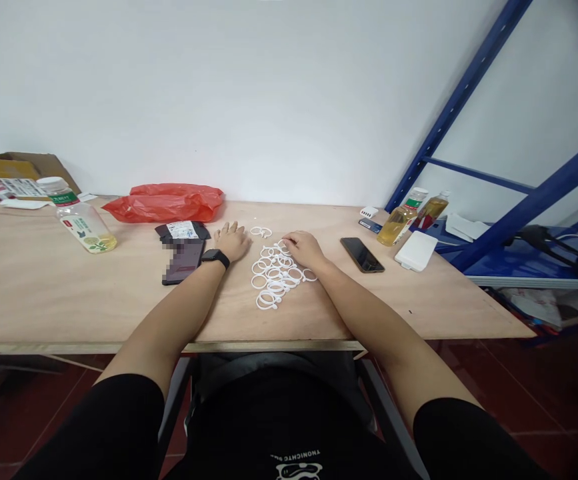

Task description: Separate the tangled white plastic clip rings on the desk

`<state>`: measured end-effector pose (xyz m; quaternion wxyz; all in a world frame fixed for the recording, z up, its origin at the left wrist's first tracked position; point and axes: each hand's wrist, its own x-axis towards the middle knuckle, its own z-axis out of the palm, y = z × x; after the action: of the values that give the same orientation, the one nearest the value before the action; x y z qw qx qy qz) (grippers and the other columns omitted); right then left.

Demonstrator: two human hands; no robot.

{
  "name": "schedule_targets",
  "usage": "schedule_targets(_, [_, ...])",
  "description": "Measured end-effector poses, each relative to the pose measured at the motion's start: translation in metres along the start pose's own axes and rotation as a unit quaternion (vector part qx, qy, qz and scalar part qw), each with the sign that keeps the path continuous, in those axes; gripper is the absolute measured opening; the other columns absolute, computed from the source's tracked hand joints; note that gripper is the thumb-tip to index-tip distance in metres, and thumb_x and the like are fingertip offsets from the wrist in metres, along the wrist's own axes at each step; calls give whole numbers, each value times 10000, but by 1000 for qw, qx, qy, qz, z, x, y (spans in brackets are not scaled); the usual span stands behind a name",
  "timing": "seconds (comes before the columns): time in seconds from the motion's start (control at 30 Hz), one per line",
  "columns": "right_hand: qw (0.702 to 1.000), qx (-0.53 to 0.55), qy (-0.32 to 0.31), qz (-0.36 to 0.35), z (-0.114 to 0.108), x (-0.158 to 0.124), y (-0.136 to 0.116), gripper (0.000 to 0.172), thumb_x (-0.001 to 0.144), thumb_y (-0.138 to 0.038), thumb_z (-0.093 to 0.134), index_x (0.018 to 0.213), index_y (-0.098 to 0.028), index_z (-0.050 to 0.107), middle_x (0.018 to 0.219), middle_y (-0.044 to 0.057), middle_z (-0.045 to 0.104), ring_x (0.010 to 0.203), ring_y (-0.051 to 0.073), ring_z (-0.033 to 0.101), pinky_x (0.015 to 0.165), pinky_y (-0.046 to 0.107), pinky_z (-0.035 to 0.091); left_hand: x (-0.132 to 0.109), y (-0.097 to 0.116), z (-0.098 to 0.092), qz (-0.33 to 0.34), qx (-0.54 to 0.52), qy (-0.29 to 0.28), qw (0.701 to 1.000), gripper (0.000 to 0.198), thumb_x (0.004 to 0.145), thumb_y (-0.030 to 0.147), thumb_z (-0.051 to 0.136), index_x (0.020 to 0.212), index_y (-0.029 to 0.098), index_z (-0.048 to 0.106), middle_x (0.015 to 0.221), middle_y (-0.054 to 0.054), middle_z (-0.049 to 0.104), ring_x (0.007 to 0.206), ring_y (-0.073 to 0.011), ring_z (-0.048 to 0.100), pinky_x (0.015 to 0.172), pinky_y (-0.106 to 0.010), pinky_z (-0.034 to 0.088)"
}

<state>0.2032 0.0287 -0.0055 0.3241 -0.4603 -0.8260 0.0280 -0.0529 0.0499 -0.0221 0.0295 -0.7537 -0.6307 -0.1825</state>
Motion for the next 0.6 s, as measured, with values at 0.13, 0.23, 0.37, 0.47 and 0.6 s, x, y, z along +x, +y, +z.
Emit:
schedule_targets(0.13, [1000, -5, -7, -4, 0, 0, 0, 179, 905, -218, 570, 943, -223, 745, 981, 49, 749, 951, 210, 654, 890, 345, 471, 2, -7, 3, 8, 4, -35, 999, 459, 912, 483, 436, 1264, 234, 592, 1413, -139, 550, 1282, -373, 463, 1023, -603, 322])
schedule_targets(0.23, [1000, -9, -15, -12, 0, 0, 0, 163, 890, -216, 586, 909, -222, 747, 953, 43, 749, 930, 205, 650, 883, 339, 466, 1, -3, 2, 20, -1, -19, 1000, 412, 898, 467, 461, 1186, 234, 641, 1311, -131, 631, 1198, -347, 544, 1006, -555, 344])
schedule_targets(0.37, [999, -15, -20, -20, 0, 0, 0, 151, 884, -232, 599, 872, -216, 749, 922, 51, 742, 902, 202, 643, 872, 336, 460, 0, 2, 0, 35, -6, 1, 999, 346, 883, 415, 495, 1091, 224, 695, 1137, -118, 718, 1086, -325, 615, 1006, -540, 346])
schedule_targets(0.47, [1000, -14, -9, -17, 1, 0, 0, 149, 884, -240, 603, 881, -213, 750, 936, 58, 740, 913, 206, 639, 871, 340, 459, 1, 3, -3, 55, -25, 12, 998, 314, 865, 348, 522, 1079, 215, 709, 1058, -102, 741, 1019, -289, 644, 966, -454, 415])
schedule_targets(0.6, [1000, -8, 16, -26, 1, 0, -2, 158, 884, -260, 617, 957, -207, 746, 955, 63, 736, 928, 212, 636, 876, 345, 458, 0, 9, -7, 96, -60, 20, 993, 319, 872, 317, 528, 1109, 201, 707, 1058, -92, 739, 977, -256, 662, 890, -370, 484])
